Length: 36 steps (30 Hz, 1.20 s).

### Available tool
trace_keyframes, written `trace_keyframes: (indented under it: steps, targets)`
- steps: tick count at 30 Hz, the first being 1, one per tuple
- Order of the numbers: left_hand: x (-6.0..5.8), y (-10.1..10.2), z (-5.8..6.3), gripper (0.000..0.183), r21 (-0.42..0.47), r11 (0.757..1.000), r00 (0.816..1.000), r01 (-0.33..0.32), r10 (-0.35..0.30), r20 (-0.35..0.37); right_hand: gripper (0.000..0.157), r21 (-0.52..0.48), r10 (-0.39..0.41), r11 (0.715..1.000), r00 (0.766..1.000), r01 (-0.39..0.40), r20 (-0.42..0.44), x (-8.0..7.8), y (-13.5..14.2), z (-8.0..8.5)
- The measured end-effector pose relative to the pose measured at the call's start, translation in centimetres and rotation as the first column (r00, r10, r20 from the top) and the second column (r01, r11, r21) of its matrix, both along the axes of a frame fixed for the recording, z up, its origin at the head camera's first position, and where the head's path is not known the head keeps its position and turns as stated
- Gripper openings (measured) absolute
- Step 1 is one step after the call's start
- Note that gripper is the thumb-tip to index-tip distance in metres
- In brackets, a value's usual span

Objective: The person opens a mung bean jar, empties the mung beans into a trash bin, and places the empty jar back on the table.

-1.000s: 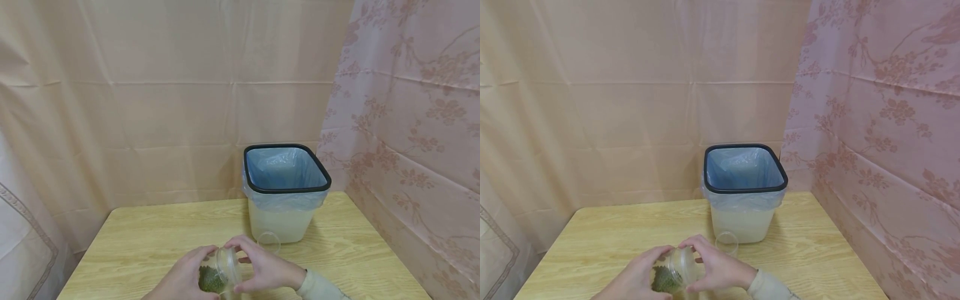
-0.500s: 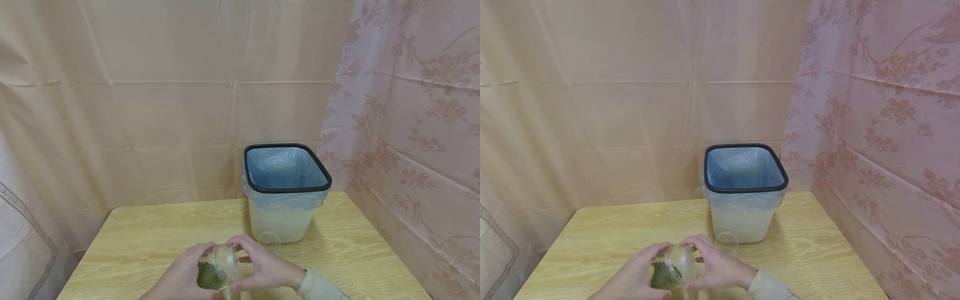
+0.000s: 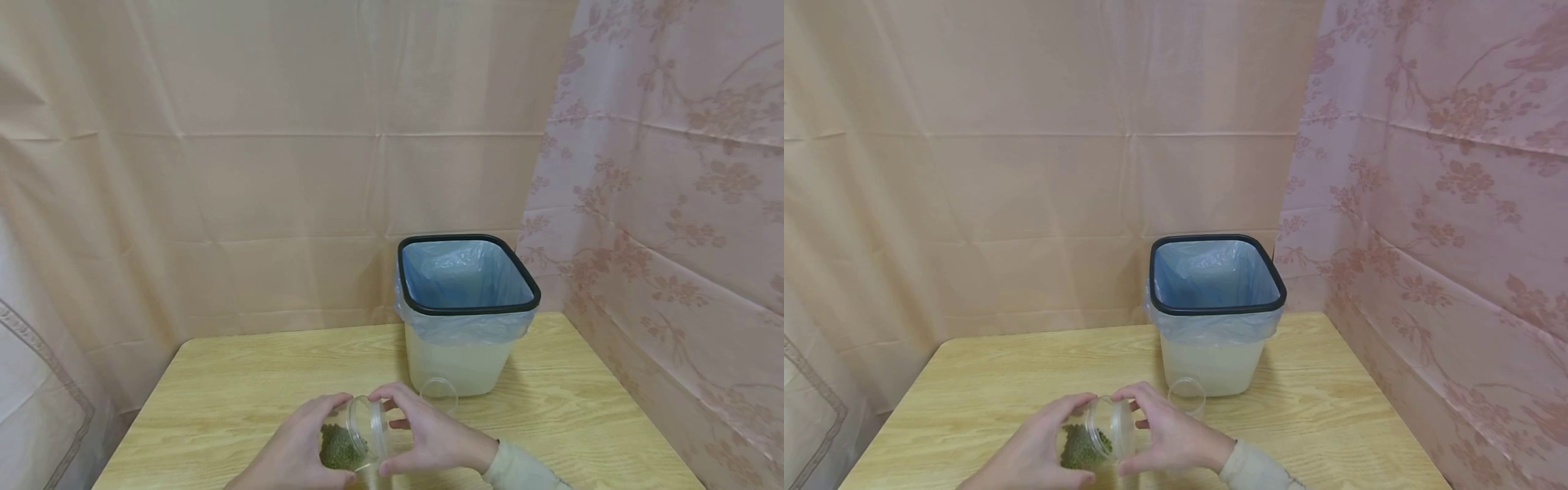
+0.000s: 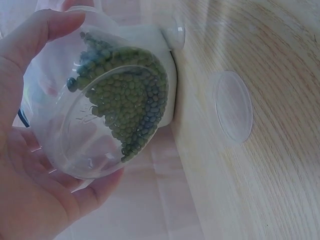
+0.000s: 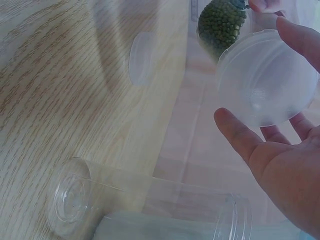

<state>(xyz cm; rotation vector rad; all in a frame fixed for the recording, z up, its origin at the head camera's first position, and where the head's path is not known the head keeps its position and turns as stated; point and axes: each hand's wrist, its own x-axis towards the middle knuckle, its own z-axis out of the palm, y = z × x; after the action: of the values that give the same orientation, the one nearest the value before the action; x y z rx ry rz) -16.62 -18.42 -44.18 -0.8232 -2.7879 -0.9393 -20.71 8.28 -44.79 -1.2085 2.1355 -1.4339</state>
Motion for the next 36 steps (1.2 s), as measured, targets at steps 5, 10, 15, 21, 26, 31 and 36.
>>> trace_keyframes:
  steps: [5,10,15,21,26,31,36]
  targets:
    - [0.03,0.04,0.12,0.094,0.003,1.0,1.0,-0.002,0.002,-0.015,0.078,-0.006,-0.009,1.0,1.0,0.009,-0.002,0.05,-0.01,-0.03]
    - [0.05,-0.01,0.08,0.093,0.011,1.0,1.0,-0.006,0.007,-0.01,0.078,-0.01,-0.015,1.0,1.0,0.016,0.015,0.06,0.0,-0.07]
    - [0.03,-0.03,0.06,0.092,0.024,1.0,1.0,-0.009,0.009,-0.021,0.079,-0.014,-0.014,1.0,0.999,0.014,0.037,0.1,0.07,-0.13]
    - [-0.03,-0.01,0.05,0.092,0.032,0.999,0.999,-0.014,0.015,-0.034,0.085,-0.012,-0.028,0.999,0.997,0.029,0.069,0.16,0.18,-0.21]
    - [-0.05,-0.04,-0.02,0.093,0.031,0.999,0.999,-0.017,0.018,-0.046,0.087,-0.009,-0.03,0.999,0.997,0.031,0.065,0.18,0.21,-0.26]
    - [0.02,-0.09,-0.08,0.093,0.036,0.999,0.999,-0.018,0.02,-0.05,0.088,0.007,-0.033,0.999,0.998,0.032,0.046,0.22,0.3,-0.32]
    - [0.09,-0.07,-0.01,0.093,0.042,0.999,0.999,-0.019,0.021,-0.046,0.089,0.014,-0.03,0.999,0.999,0.03,0.024,0.17,0.33,-0.45]
